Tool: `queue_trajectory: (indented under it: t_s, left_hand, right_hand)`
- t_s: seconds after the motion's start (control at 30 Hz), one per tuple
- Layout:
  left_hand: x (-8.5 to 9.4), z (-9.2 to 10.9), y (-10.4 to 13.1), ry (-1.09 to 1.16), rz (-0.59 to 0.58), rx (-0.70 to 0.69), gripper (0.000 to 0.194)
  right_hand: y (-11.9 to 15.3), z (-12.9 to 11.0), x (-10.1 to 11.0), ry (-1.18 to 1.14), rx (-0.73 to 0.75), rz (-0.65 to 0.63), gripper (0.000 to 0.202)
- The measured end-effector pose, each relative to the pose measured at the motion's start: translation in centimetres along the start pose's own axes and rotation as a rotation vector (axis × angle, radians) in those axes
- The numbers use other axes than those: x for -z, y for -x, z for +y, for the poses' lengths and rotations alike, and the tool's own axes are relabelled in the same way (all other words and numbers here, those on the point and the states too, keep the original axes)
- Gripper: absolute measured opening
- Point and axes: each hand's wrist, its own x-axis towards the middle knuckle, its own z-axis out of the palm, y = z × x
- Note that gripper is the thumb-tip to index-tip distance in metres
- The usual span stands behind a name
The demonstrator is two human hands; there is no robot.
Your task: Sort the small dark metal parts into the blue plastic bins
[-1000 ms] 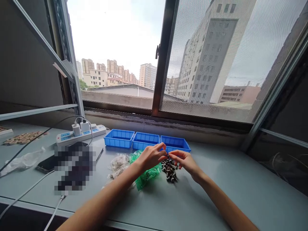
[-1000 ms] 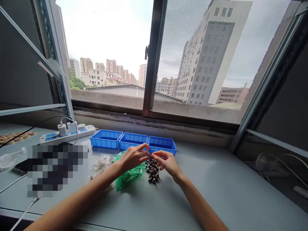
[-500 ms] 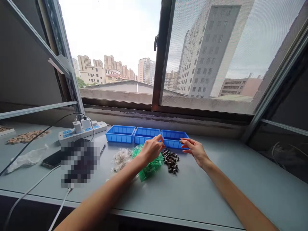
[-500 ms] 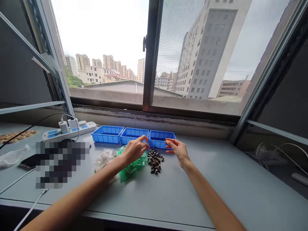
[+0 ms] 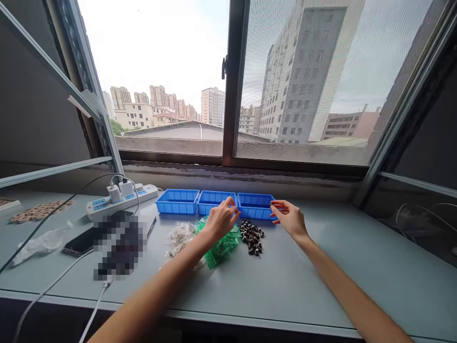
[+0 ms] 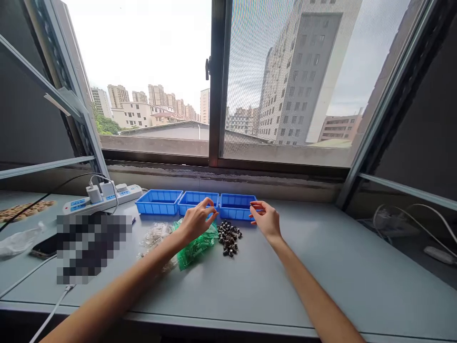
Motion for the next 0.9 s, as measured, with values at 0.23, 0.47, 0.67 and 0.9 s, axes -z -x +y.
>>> queue_trajectory:
  t_s: [0.23, 0.47, 0.67, 0.9]
  left_hand:
    - [-0.2, 0.2, 0.1, 0.035, 0.018, -0.014, 0.027]
    - [-0.5, 0.1, 0.1, 0.057, 0.005, 0.013, 0.028]
    - [-0.3, 0.1, 0.0, -0.013, 0.002, -0.037, 0.029]
    - [-0.1, 0.0, 0.2, -0.048, 0.020, -0.019, 0.031]
  right_hand:
    - [-0.1, 0.5, 0.0, 0.046, 0.020, 0.042, 0.042]
    - [-0.1, 0.8, -0.4, 0.034, 0.067, -0.024, 0.043]
    - [-0.3, 1.3, -0.7, 0.020, 0.069, -0.205, 0.050]
    - [0.6, 0.4, -0.6, 0.443, 0.371, -0.370, 0.023]
